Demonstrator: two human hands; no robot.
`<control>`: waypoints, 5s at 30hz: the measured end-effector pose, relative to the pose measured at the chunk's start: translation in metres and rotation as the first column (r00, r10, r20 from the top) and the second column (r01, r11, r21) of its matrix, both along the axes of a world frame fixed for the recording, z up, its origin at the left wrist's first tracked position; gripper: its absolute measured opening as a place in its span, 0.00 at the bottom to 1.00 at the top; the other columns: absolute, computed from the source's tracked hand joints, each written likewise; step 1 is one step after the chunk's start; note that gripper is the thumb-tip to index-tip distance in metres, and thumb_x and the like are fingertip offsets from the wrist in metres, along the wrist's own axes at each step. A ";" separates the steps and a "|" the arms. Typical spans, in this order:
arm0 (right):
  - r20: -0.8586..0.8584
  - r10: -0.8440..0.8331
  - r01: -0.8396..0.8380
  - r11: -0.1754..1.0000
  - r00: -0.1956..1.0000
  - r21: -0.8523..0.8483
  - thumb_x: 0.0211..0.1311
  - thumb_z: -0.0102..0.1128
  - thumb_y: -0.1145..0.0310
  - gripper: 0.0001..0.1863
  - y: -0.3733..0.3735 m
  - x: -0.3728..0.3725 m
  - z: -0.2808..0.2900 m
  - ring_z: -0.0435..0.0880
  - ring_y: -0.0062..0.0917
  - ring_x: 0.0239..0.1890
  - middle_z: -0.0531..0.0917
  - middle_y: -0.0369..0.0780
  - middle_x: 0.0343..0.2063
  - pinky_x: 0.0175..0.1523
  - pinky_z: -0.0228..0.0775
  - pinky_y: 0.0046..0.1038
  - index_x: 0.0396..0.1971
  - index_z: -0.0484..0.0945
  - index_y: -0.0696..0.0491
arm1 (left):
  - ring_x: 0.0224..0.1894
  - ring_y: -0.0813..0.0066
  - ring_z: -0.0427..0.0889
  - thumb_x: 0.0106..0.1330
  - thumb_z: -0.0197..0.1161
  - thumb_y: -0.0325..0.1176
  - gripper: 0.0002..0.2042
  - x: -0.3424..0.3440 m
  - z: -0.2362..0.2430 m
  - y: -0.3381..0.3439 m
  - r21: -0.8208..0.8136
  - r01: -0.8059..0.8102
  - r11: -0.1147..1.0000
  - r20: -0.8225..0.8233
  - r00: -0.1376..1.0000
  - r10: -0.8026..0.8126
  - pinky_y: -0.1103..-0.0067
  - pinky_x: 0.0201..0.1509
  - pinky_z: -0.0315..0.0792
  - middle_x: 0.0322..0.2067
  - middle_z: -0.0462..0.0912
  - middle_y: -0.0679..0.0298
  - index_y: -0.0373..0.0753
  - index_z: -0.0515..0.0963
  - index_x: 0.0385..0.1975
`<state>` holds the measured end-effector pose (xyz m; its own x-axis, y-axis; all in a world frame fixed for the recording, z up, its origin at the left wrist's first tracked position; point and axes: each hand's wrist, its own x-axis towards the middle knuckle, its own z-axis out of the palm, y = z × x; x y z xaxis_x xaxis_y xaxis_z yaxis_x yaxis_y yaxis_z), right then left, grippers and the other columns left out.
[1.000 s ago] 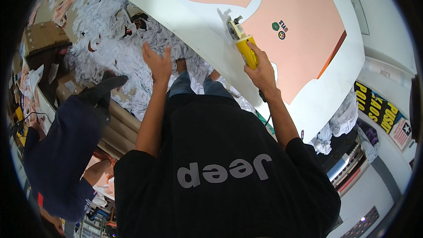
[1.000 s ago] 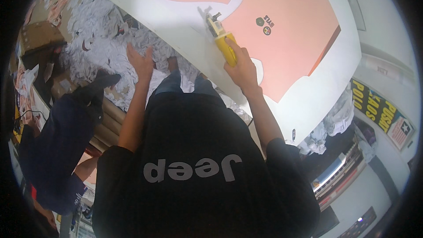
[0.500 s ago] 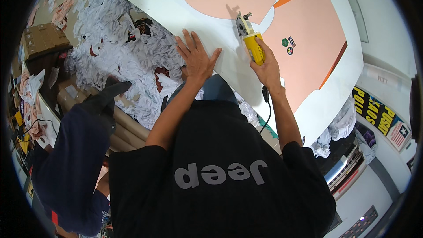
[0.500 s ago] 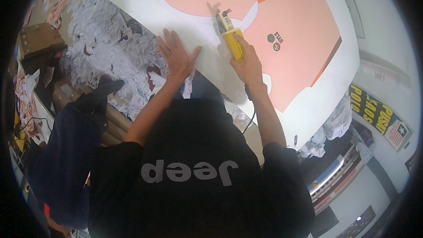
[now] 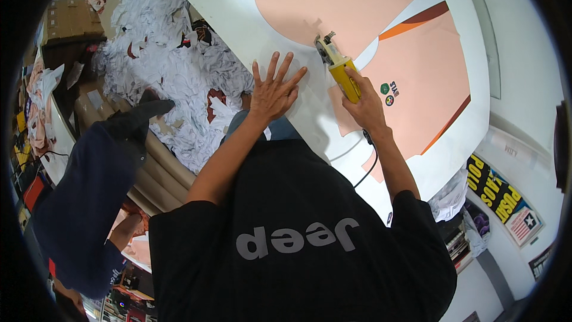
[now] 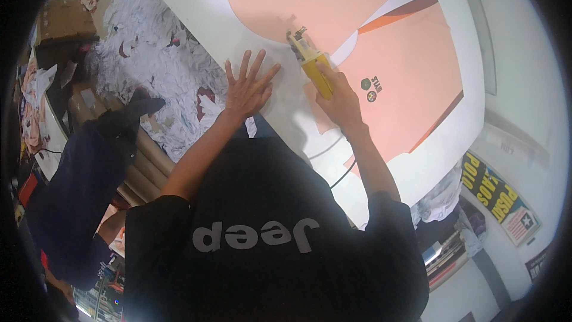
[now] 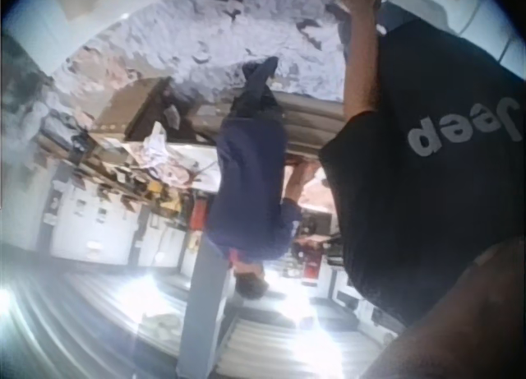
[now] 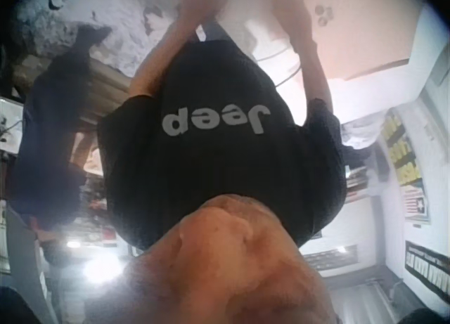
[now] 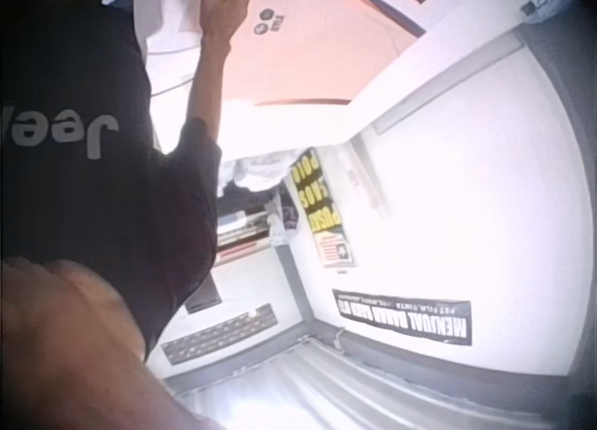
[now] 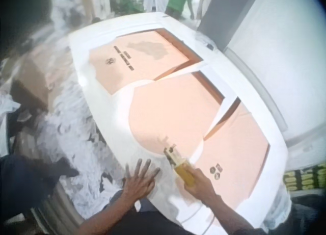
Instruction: The person uses a yellow electric cutter to trim a large sheet of peach-colored material on a white worktable. They guide the tool along the edges, remove excess pieces, and smooth the surface with their hands.
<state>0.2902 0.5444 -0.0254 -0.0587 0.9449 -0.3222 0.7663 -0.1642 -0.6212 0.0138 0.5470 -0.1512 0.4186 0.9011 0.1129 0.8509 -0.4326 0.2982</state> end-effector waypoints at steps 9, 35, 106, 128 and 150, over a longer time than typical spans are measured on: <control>0.032 0.176 -0.176 0.984 0.984 0.009 0.63 0.70 0.69 0.41 0.024 0.023 -0.008 0.89 0.44 0.53 0.82 0.43 0.54 0.57 0.83 0.43 0.77 0.73 0.31 | 0.88 0.55 0.51 0.71 0.65 0.50 0.32 -0.001 0.000 -0.003 0.002 -0.024 1.000 0.058 0.998 0.024 0.35 0.86 0.36 0.84 0.60 0.63 0.74 0.73 0.77; 0.004 0.348 -0.348 0.937 0.938 0.032 0.61 0.71 0.70 0.41 0.075 -0.003 -0.010 0.89 0.44 0.52 0.82 0.42 0.56 0.54 0.85 0.43 0.76 0.73 0.30 | 0.86 0.61 0.56 0.71 0.66 0.50 0.29 0.002 -0.003 -0.001 0.036 -0.050 0.998 0.128 0.991 0.045 0.38 0.85 0.38 0.82 0.64 0.64 0.75 0.77 0.74; 0.015 -0.406 0.405 0.913 0.914 0.040 0.68 0.67 0.60 0.44 0.304 -0.240 -0.031 0.82 0.52 0.66 0.80 0.53 0.65 0.71 0.74 0.51 0.83 0.61 0.33 | 0.83 0.57 0.64 0.71 0.71 0.54 0.34 -0.094 -0.008 0.121 -0.011 0.724 0.690 0.341 0.652 -0.678 0.44 0.88 0.50 0.73 0.76 0.59 0.41 0.78 0.72; -0.011 0.156 -0.155 0.987 0.988 0.042 0.63 0.69 0.72 0.40 0.283 -0.141 -0.016 0.87 0.44 0.59 0.83 0.44 0.57 0.63 0.82 0.42 0.77 0.73 0.37 | 0.81 0.65 0.68 0.74 0.68 0.48 0.25 -0.108 0.001 0.204 0.019 -0.113 0.993 0.123 0.986 0.109 0.46 0.86 0.47 0.77 0.75 0.68 0.47 0.82 0.68; -0.053 0.236 -0.235 0.972 0.970 0.017 0.67 0.70 0.64 0.39 0.306 -0.185 -0.014 0.87 0.44 0.57 0.84 0.44 0.56 0.63 0.80 0.41 0.78 0.73 0.29 | 0.82 0.66 0.67 0.77 0.65 0.49 0.27 -0.119 0.007 0.207 -0.039 -0.185 0.982 0.142 0.972 0.189 0.47 0.86 0.48 0.78 0.73 0.67 0.48 0.79 0.72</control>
